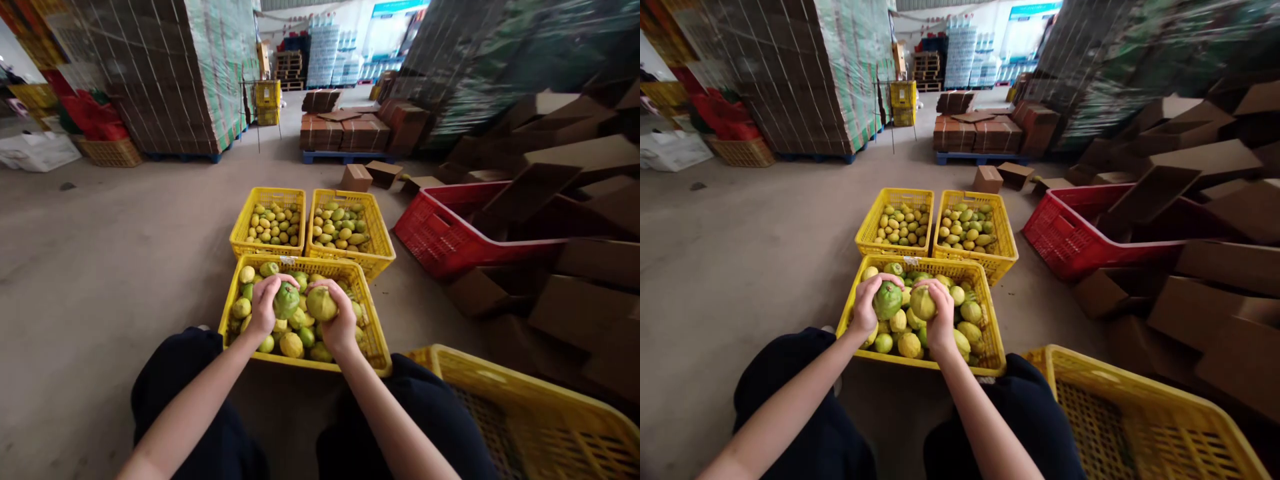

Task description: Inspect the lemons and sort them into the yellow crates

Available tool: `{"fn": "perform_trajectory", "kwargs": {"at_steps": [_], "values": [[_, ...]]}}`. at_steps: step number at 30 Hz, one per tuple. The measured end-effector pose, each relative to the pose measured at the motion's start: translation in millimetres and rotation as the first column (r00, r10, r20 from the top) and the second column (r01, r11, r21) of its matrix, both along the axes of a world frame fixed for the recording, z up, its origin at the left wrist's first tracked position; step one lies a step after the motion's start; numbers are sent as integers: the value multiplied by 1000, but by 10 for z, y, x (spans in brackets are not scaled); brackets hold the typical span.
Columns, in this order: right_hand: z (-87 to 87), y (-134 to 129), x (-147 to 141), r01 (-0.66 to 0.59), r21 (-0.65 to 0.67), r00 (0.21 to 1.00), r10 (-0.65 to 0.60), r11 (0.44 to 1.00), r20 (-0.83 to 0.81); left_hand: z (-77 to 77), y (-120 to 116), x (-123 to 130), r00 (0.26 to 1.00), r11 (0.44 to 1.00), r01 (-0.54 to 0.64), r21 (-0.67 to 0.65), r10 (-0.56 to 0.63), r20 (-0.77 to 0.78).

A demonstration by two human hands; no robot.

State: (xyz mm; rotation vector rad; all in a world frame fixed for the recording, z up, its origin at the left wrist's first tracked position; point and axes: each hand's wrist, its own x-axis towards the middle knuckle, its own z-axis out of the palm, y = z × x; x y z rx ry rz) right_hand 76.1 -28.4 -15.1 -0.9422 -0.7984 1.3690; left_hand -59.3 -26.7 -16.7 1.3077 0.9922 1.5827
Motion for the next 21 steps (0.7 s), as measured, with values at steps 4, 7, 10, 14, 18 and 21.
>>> {"fn": "perform_trajectory", "kwargs": {"at_steps": [4, 7, 10, 14, 18, 21], "values": [[11, -145, 7, 44, 65, 999, -46, 997, 26, -11, -60, -4, 1000, 997, 17, 78, -18, 15], [50, -210, 23, -81, -55, 992, 75, 995, -99, -4, -90, -30, 998, 989, 64, 137, -60, -36], [100, -222, 33, -224, -109, 947, 189, 969, -261, 12, -100, -50, 996, 984, 75, 162, -65, -64], [105, -162, 41, -244, -165, 932, 183, 956, -314, 30, -56, -59, 991, 998, 57, 9, -58, 119], [29, -69, 48, -171, -262, 947, 85, 950, -309, 27, 23, -108, 908, 938, 168, -303, -28, 418], [-18, -24, 41, -187, -315, 922, 55, 931, -383, 4, 60, -171, 861, 835, 248, -491, 42, 507]]}}
